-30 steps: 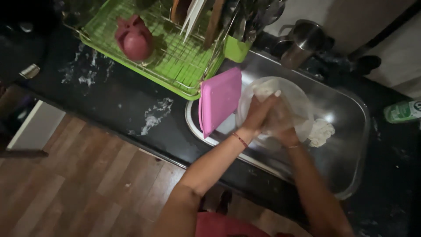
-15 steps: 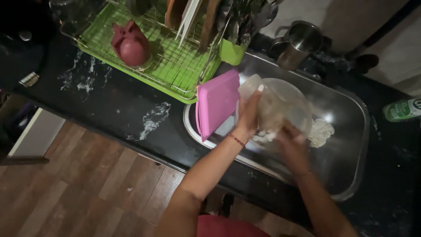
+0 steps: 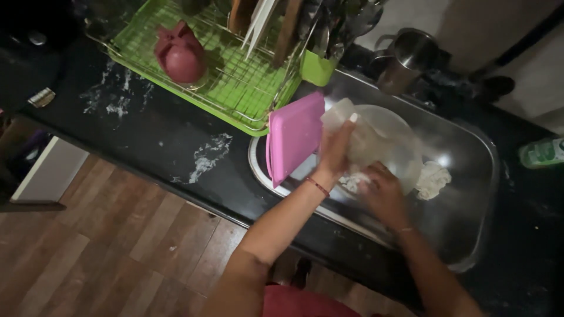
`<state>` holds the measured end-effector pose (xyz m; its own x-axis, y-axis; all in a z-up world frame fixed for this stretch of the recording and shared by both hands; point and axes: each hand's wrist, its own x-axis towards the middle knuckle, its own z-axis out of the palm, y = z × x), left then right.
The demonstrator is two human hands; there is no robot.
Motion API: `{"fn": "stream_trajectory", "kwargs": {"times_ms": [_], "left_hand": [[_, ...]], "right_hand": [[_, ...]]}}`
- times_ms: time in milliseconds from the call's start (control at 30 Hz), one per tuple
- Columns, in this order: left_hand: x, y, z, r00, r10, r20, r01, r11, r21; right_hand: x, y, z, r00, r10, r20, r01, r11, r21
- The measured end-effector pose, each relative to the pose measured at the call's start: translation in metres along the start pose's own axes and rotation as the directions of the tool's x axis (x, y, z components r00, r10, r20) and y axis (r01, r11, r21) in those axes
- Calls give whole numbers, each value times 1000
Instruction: Washing and rinsing various kitchen items including a pink container and a white bowl in a sink.
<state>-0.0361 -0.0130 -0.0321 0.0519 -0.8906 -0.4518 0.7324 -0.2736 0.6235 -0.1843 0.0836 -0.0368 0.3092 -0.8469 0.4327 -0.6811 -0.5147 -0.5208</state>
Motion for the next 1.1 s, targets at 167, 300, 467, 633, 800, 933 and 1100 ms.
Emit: {"fn": "stream_trajectory", "kwargs": {"times_ms": [167, 300, 467, 633, 800, 933, 1100], "left_hand": [[-51, 52, 28, 994, 101, -30, -98, 991, 90], [-76, 60, 43, 990, 119, -79, -117, 992, 36], [-60, 42, 23, 994, 98, -50, -85, 975, 206], [-57, 46, 31, 980, 189, -61, -177, 972, 155], [-64, 47, 31, 986, 168, -8, -166, 977, 137], [-85, 62, 41, 1000, -27, 6, 27, 993, 114], [-64, 36, 34, 994, -60, 88, 58, 998, 28]], "right_hand": [[5, -60, -31, 803, 596, 28, -447, 570, 689], [20, -86, -35, 787, 616, -2, -457, 585, 670], [5, -28, 0, 998, -41, -50, 35, 994, -108], [21, -78, -25, 793, 609, -33, -410, 573, 710], [28, -64, -39, 674, 737, 55, -402, 302, 864], [26, -44, -37, 727, 677, -112, -500, 635, 589], [18, -51, -11, 832, 532, -156, -459, 819, 344]]}}
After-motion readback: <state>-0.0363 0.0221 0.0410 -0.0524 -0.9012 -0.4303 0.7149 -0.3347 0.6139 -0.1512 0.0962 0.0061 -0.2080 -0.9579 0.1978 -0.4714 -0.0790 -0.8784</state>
